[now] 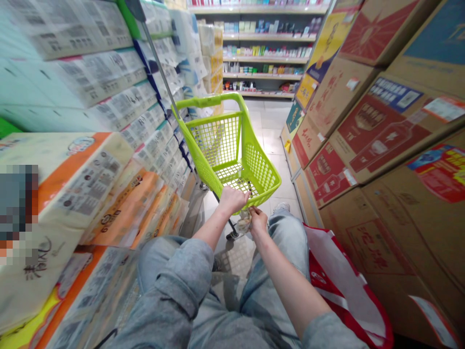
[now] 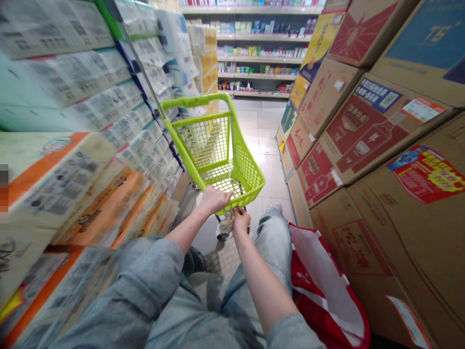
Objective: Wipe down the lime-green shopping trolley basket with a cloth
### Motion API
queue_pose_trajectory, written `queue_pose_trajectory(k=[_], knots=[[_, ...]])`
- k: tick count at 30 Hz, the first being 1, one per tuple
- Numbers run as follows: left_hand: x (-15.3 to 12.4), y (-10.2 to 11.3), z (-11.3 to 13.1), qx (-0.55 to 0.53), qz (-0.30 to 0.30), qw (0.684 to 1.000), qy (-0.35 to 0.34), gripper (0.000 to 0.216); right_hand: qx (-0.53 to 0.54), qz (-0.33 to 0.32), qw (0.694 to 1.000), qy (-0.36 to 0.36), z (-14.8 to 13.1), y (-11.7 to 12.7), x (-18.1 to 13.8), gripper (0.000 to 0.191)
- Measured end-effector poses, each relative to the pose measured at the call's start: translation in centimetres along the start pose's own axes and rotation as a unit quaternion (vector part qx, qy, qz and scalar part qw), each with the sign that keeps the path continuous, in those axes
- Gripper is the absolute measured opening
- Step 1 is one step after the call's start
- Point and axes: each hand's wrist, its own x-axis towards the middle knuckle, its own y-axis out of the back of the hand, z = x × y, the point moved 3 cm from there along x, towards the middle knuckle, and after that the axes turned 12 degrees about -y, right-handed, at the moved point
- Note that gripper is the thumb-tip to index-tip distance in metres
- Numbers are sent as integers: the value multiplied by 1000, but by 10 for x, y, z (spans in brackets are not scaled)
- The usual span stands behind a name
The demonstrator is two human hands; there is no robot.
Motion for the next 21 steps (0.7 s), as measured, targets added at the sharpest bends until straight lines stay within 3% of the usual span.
queue_pose_trajectory(k=[8, 12, 15, 17, 21], knots=[[-1, 1, 0, -8, -3, 1000, 8, 62, 5, 3, 1000, -5, 4, 0, 0, 34], [-1, 2, 0, -4, -7, 1000, 9, 60, 37, 61, 997, 7, -7, 14, 5, 35], [-2, 4, 1, -5, -14, 1000, 6, 60, 36, 111, 992, 51, -37, 25, 9, 34], [-3, 5, 0, -4, -20, 1000, 8, 60, 13, 158, 977, 140, -68, 29, 8, 32], [-3, 6, 1, 2, -25, 1000, 10, 60, -87, 137, 941, 296, -124, 20, -1, 33]])
